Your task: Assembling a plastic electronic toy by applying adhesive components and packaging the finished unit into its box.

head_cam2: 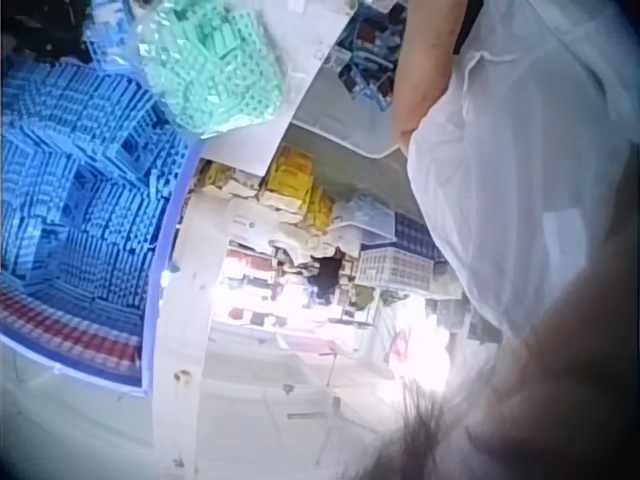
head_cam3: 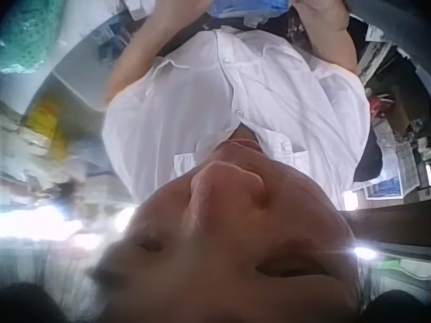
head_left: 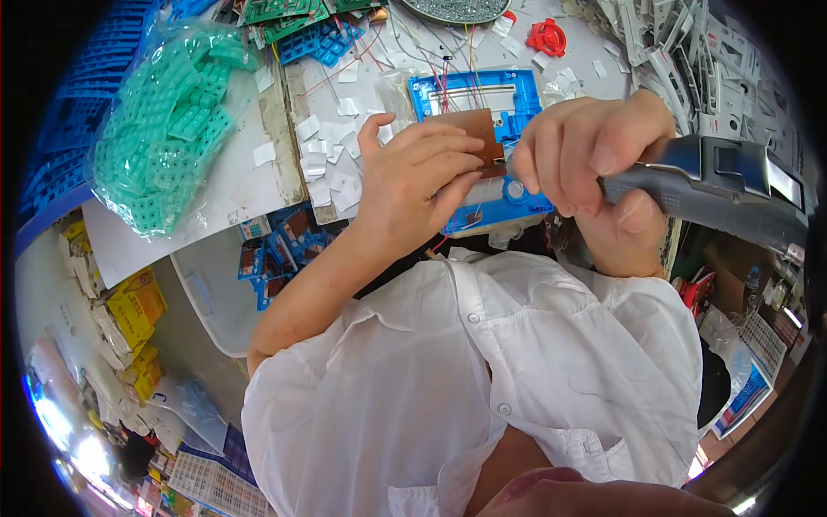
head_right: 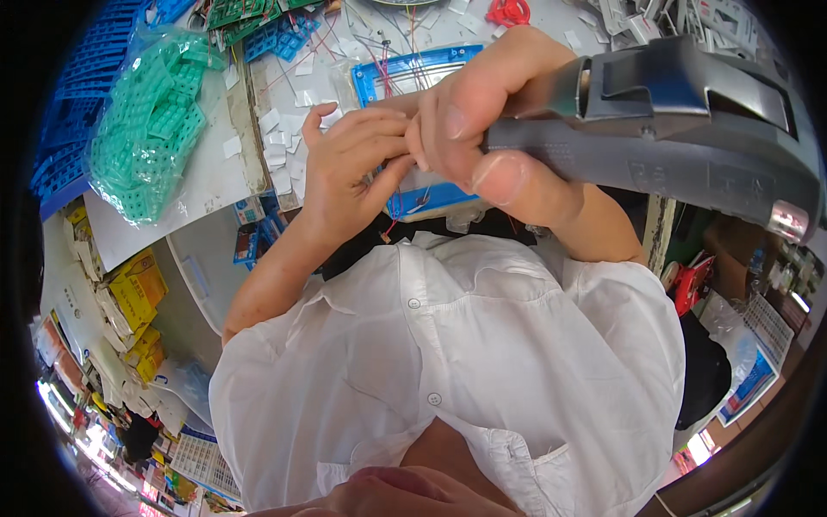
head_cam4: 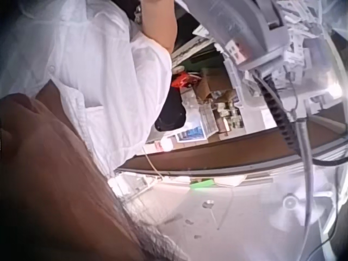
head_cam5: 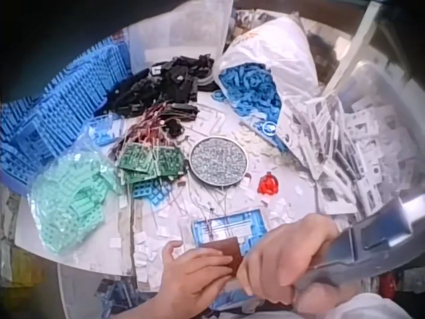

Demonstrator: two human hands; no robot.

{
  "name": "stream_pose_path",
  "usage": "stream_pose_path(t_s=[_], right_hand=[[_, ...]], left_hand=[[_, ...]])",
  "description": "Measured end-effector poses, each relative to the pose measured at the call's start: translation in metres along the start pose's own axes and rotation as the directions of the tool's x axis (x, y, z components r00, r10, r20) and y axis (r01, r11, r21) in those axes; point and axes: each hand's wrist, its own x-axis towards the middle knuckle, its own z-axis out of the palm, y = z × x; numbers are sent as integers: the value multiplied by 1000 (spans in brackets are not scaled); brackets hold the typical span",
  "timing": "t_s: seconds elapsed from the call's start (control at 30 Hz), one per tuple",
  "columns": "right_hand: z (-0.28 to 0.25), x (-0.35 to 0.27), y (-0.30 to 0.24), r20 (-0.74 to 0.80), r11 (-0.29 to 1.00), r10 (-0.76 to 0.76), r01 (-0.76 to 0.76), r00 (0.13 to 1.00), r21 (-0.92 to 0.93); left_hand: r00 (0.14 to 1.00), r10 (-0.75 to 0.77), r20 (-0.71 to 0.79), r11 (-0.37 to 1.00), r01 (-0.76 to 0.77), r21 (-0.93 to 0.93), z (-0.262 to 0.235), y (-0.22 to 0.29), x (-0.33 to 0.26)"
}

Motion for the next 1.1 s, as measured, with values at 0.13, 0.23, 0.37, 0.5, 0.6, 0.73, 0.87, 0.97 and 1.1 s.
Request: stream_pose_path(t_s=[0.13, 0.23, 0.37, 0.5, 0.6, 0.73, 0.87, 0.97, 1.1], right_hand=[[-2, -3, -4, -20, 999, 21, -21, 1000, 25], [-6, -3, -7, -67, 999, 44, -45, 997, -20], [-21, -2, 3, -105, 991, 38, -51, 994, -125], [-27, -6, 20, -161, 994, 57, -71, 985, -86], [-22, -5, 27, -162, 980, 45, -75, 986, -187], [-19, -2, 29, -110, 966, 102, -125, 989, -226], [-25, -10, 30, -92, 915, 110, -137, 990, -380], [-26, -3, 28, -116, 938, 136, -165, 984, -305], [-33, 5, 19, -95, 986, 82, -95, 992, -137]], left_hand=[[1000, -7, -19, 997, 6, -81, 4, 0, 4], [1000, 6, -1, 998, -6, -68, 7, -1, 10], [998, 15, -59, 999, -13, 31, -6, -6, 43], [968, 179, -174, 959, -133, 250, -24, -69, 99], [980, 142, -138, 951, -97, 292, -32, -81, 145], [999, 17, 41, 848, -36, 528, -19, -112, 171], [976, 69, 205, 753, -186, 631, 8, -120, 184], [975, 31, 219, 758, -166, 631, 4, -119, 185], [991, 78, 113, 755, -133, 642, 13, -123, 192]])
